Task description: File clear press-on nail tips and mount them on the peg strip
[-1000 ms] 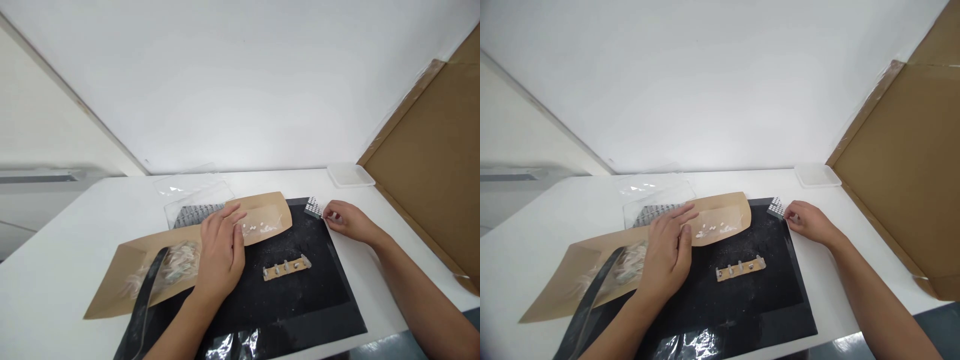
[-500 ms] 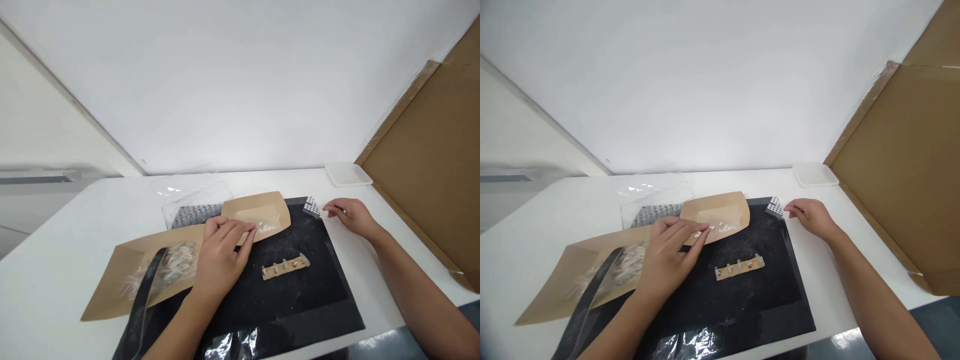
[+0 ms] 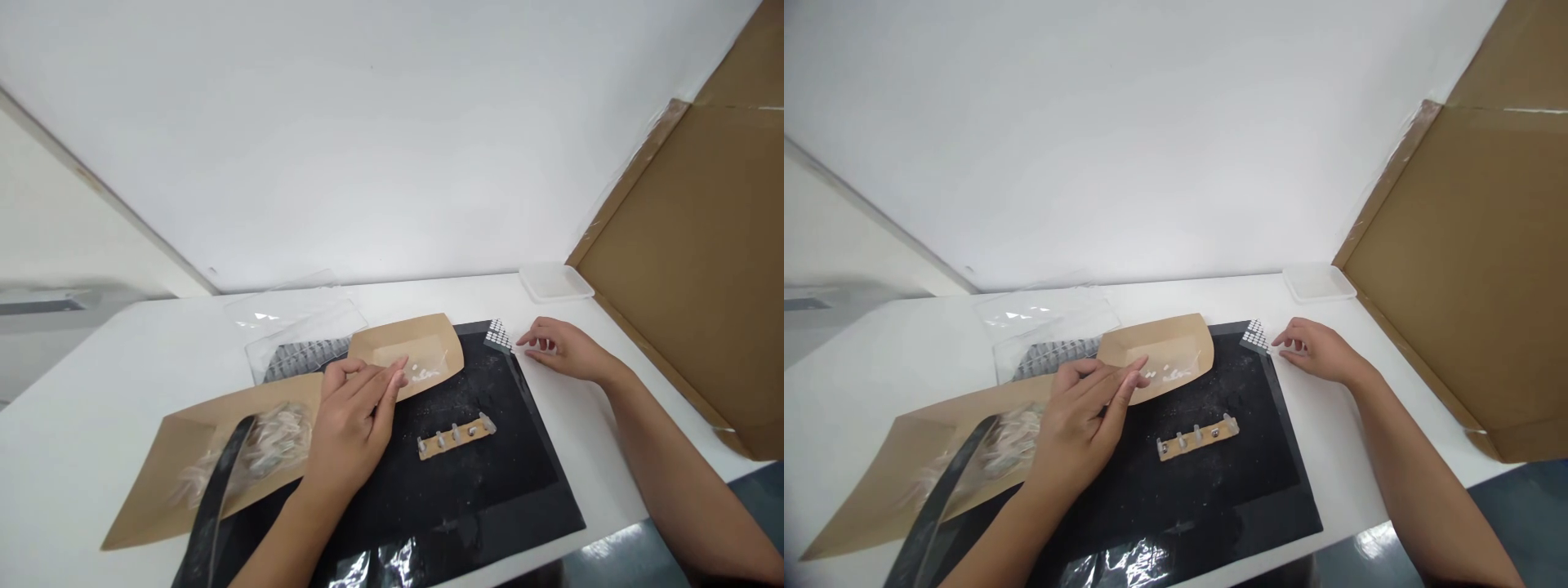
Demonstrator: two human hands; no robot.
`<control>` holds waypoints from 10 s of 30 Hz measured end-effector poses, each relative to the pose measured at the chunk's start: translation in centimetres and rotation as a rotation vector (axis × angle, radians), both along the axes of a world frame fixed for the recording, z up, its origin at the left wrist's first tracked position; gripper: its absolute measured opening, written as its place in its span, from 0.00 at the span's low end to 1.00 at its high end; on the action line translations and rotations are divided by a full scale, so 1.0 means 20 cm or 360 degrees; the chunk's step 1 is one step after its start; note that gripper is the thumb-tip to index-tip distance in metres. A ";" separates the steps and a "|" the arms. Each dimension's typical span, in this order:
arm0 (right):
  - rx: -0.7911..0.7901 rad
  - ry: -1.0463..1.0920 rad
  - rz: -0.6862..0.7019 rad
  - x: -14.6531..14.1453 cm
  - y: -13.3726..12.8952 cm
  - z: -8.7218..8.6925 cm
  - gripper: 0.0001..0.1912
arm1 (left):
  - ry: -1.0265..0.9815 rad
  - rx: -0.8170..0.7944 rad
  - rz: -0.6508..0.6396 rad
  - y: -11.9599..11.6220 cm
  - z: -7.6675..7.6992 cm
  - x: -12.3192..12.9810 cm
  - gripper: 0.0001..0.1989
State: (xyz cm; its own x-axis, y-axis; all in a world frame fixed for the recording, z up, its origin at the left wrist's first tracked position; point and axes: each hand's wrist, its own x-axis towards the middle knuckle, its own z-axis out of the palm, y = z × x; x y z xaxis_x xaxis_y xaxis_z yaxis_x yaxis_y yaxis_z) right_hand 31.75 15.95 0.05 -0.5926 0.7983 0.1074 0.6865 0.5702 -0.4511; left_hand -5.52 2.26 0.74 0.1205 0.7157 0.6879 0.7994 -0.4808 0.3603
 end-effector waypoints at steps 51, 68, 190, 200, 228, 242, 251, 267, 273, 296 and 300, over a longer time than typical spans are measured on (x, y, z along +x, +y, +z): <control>0.0543 -0.0743 0.0102 -0.17 -0.03 -0.05 0.14 | -0.0264 -0.0157 0.0133 -0.03 -0.07 0.05 0.13; 0.0597 -0.0846 0.0131 -0.22 -0.03 -0.04 0.11 | -0.0290 -0.0154 0.0103 -0.04 -0.08 0.05 0.17; 0.0596 0.0411 0.0423 -0.50 -0.45 -0.02 0.07 | -0.0216 -0.0236 -0.0486 -0.09 -0.10 0.26 0.07; 0.0516 0.0426 0.0461 -0.50 -0.46 -0.02 0.06 | -0.0267 -0.0208 -0.0512 -0.08 -0.10 0.27 0.06; -0.0346 0.0865 0.0464 -0.48 -0.44 -0.01 0.04 | -0.0432 -0.0379 -0.0469 -0.09 -0.10 0.28 0.05; -0.0016 0.0615 0.0521 -0.48 -0.45 0.01 0.02 | -0.0409 -0.0313 -0.0507 -0.08 -0.11 0.27 0.05; 0.0107 0.0545 0.0525 -0.48 -0.46 0.00 0.05 | -0.0410 -0.0314 -0.0522 -0.08 -0.11 0.28 0.05; 0.0558 0.0146 0.0778 -0.46 -0.41 0.00 0.03 | -0.0235 -0.0518 -0.0475 -0.11 -0.19 0.28 0.15; 0.0645 0.0119 0.0805 -0.47 -0.42 0.01 0.04 | -0.0291 -0.0559 -0.0458 -0.11 -0.22 0.31 0.11; 0.0734 0.0028 0.0803 -0.47 -0.42 0.00 0.04 | -0.0343 -0.0479 -0.0394 -0.10 -0.20 0.33 0.07; 0.0741 0.0023 0.0807 -0.48 -0.42 0.00 0.04 | -0.0364 -0.0471 -0.0382 -0.10 -0.20 0.33 0.08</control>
